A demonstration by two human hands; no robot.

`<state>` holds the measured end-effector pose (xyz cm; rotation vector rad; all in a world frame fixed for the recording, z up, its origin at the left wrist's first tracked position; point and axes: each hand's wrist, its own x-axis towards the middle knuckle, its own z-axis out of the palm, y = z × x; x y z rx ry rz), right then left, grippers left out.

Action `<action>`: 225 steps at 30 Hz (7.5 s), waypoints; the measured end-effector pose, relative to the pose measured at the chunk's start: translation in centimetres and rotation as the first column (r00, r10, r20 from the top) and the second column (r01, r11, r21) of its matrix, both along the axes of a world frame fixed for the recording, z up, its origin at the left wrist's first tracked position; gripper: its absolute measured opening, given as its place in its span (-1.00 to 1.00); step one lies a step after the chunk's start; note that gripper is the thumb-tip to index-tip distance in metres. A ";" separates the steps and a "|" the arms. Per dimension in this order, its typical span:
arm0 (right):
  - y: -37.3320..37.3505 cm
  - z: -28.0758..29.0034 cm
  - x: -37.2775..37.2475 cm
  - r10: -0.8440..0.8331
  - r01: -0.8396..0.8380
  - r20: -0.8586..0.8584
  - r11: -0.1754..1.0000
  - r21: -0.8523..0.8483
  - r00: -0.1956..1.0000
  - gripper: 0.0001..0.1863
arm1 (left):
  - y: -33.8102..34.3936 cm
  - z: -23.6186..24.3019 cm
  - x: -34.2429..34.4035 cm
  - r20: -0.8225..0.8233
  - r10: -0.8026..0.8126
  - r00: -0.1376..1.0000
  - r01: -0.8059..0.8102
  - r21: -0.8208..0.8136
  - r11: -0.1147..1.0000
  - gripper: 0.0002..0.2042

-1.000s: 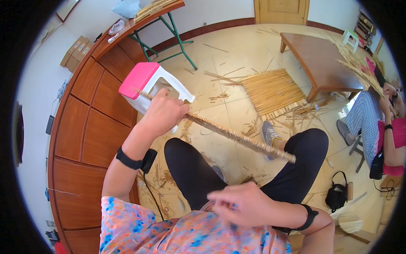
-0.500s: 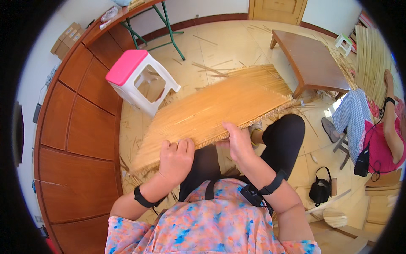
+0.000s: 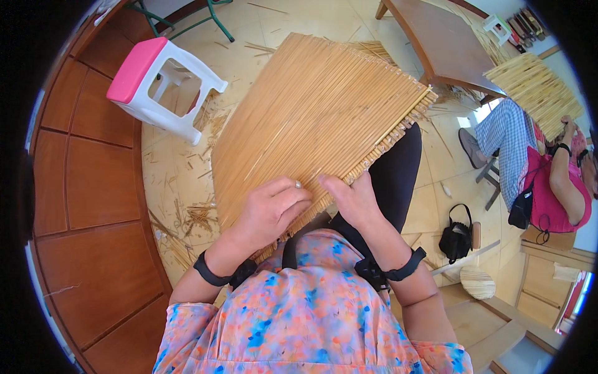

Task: The person weaves thin straw rods together using a needle and thread, repeatedly pulling the thread through the gaps and turning the mat over to secure the structure.

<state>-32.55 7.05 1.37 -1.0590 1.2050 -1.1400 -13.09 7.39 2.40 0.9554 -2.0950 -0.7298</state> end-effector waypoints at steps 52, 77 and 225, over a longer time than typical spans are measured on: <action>-0.5 2.0 -1.9 0.200 -0.173 -0.092 0.955 0.243 0.975 -0.76 | -1.3 3.7 2.2 0.451 -0.162 0.878 0.221 -0.081 0.972 -0.76; -0.8 1.9 -1.9 0.195 -0.160 -0.214 0.972 0.172 0.957 -0.76 | -1.7 5.3 0.9 0.522 -0.171 0.836 0.277 -0.132 0.952 -0.83; -6.6 -0.6 12.7 0.902 -0.917 -0.171 0.386 -0.097 0.398 -0.24 | 4.3 0.5 18.5 0.101 0.403 0.910 -0.398 0.488 0.777 -0.76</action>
